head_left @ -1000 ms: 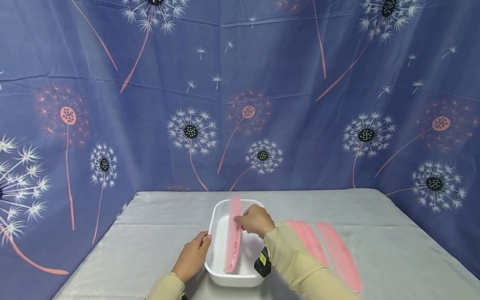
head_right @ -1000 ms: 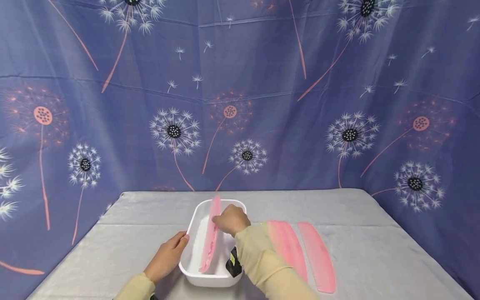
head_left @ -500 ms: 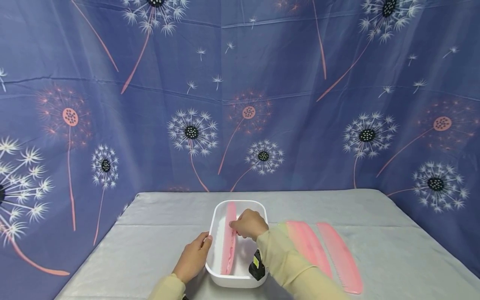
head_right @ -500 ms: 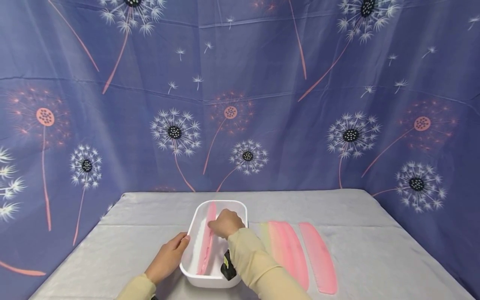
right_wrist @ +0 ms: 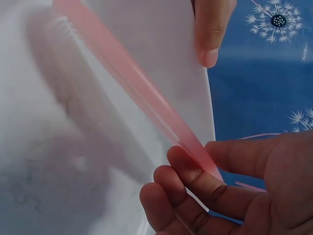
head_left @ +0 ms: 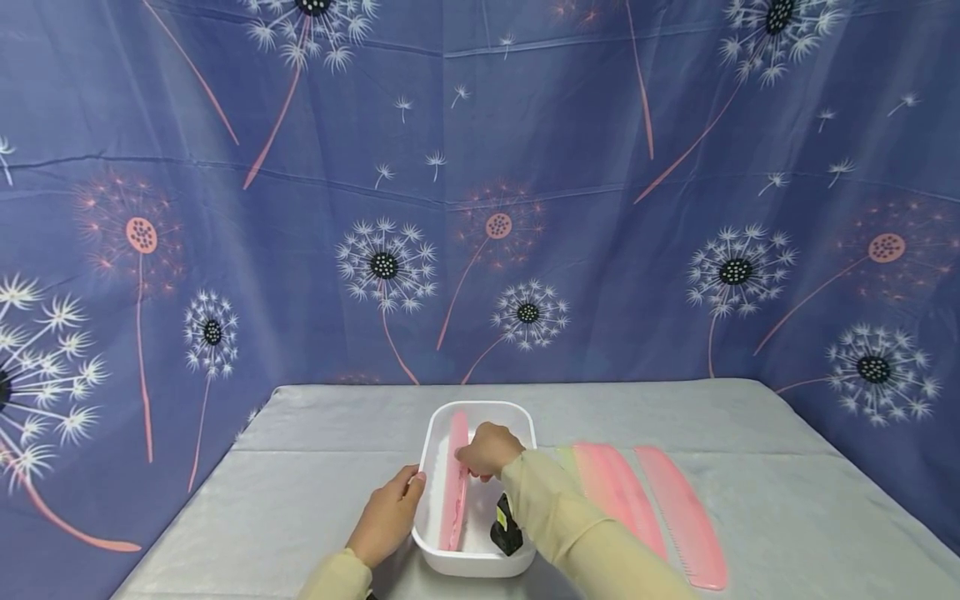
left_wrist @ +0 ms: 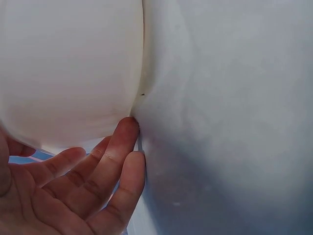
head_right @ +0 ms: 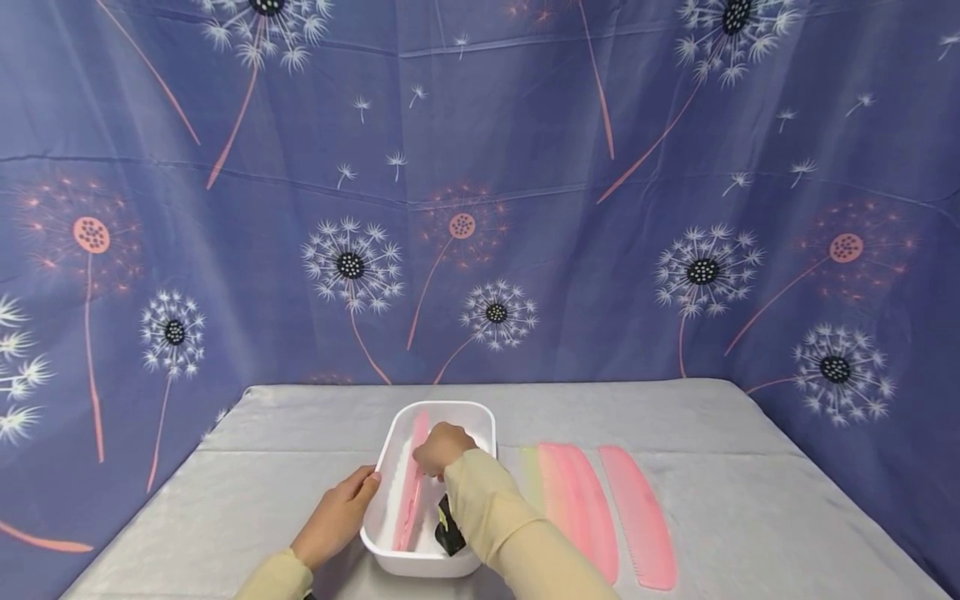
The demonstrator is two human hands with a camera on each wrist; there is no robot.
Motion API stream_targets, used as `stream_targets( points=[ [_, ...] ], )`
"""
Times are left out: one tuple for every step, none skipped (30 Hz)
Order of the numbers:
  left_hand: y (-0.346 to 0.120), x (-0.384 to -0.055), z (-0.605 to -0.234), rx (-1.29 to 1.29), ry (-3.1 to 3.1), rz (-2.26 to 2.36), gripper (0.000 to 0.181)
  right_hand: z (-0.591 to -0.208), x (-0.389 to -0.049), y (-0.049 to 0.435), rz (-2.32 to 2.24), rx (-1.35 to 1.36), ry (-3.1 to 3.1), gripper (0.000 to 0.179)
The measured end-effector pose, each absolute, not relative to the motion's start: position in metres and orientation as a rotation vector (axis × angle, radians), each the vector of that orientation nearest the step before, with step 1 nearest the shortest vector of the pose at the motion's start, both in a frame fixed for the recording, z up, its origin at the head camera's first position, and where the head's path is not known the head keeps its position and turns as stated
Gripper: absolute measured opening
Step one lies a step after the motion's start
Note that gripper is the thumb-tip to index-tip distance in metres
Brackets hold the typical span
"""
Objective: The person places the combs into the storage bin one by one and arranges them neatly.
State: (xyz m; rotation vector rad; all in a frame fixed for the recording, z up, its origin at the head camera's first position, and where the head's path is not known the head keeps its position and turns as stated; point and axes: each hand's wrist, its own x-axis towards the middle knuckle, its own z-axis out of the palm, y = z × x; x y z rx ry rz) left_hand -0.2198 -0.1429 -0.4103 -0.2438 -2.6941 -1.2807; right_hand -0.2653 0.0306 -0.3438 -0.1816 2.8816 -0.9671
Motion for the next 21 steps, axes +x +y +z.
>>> stream_targets(
  points=[
    [-0.1428, -0.2198, -0.4105, -0.246, -2.695, -1.281, 0.039, -0.3441, -0.2659, 0.0301, -0.969, -0.181, 2.875, 0.033],
    [-0.1428, -0.2197, -0.4107, -0.249, -2.694, -1.282, 0.039, -0.3442, -0.2664, 0.0297, -0.964, -0.181, 2.872, 0.034],
    [-0.1427, -0.2196, -0.4108, -0.251, -2.695, -1.285, 0.039, -0.3440, -0.2666, 0.0292, -0.962, -0.180, 2.868, 0.034],
    [-0.1425, -0.2195, -0.4111, -0.253, -2.694, -1.289, 0.039, -0.3439, -0.2670, 0.0288, -0.958, -0.178, 2.865, 0.034],
    [-0.1423, -0.2194, -0.4112, -0.256, -2.692, -1.292, 0.038, -0.3439, -0.2672, 0.0285, -0.955, -0.175, 2.857, 0.034],
    [-0.1421, -0.2193, -0.4112, -0.258, -2.691, -1.297, 0.038, -0.3439, -0.2673, 0.0282, -0.956, -0.170, 2.849, 0.034],
    [-0.1419, -0.2191, -0.4112, -0.261, -2.690, -1.304, 0.038, -0.3437, -0.2674, 0.0281, -0.950, -0.166, 2.843, 0.034],
    [-0.1416, -0.2190, -0.4113, -0.263, -2.690, -1.308, 0.038, -0.3437, -0.2675, 0.0281, -0.943, -0.160, 2.836, 0.035],
    [-0.1413, -0.2190, -0.4112, -0.262, -2.688, -1.310, 0.038, -0.3443, -0.2679, 0.0281, -0.938, -0.156, 2.830, 0.034],
    [-0.1410, -0.2191, -0.4114, -0.264, -2.687, -1.312, 0.038, -0.3453, -0.2684, 0.0283, -0.942, -0.152, 2.821, 0.034],
    [-0.1408, -0.2191, -0.4114, -0.264, -2.688, -1.311, 0.038, -0.3464, -0.2690, 0.0285, -0.941, -0.149, 2.816, 0.033],
    [-0.1405, -0.2189, -0.4113, -0.263, -2.689, -1.309, 0.037, -0.3474, -0.2697, 0.0286, -0.941, -0.143, 2.812, 0.033],
    [-0.1402, -0.2189, -0.4113, -0.263, -2.690, -1.304, 0.037, -0.3487, -0.2706, 0.0287, -0.940, -0.142, 2.809, 0.033],
    [-0.1399, -0.2189, -0.4110, -0.260, -2.690, -1.297, 0.037, -0.3499, -0.2713, 0.0288, -0.949, -0.138, 2.802, 0.033],
    [-0.1396, -0.2188, -0.4109, -0.260, -2.689, -1.291, 0.037, -0.3512, -0.2720, 0.0288, -0.958, -0.138, 2.798, 0.033],
    [-0.1394, -0.2187, -0.4110, -0.263, -2.691, -1.286, 0.038, -0.3522, -0.2725, 0.0288, -0.961, -0.137, 2.794, 0.033],
    [-0.1392, -0.2185, -0.4106, -0.260, -2.691, -1.282, 0.038, -0.3529, -0.2728, 0.0287, -0.953, -0.137, 2.792, 0.032],
    [-0.1390, -0.2184, -0.4102, -0.259, -2.689, -1.280, 0.037, -0.3532, -0.2731, 0.0286, -0.948, -0.137, 2.791, 0.032],
    [-0.1391, -0.2184, -0.4102, -0.260, -2.689, -1.278, 0.038, -0.3529, -0.2727, 0.0287, -0.939, -0.138, 2.794, 0.032],
    [-0.1391, -0.2184, -0.4102, -0.261, -2.688, -1.275, 0.038, -0.3523, -0.2721, 0.0287, -0.924, -0.139, 2.797, 0.031],
    [-0.1389, -0.2183, -0.4102, -0.259, -2.690, -1.274, 0.038, -0.3518, -0.2717, 0.0287, -0.903, -0.141, 2.802, 0.030]
  ],
)
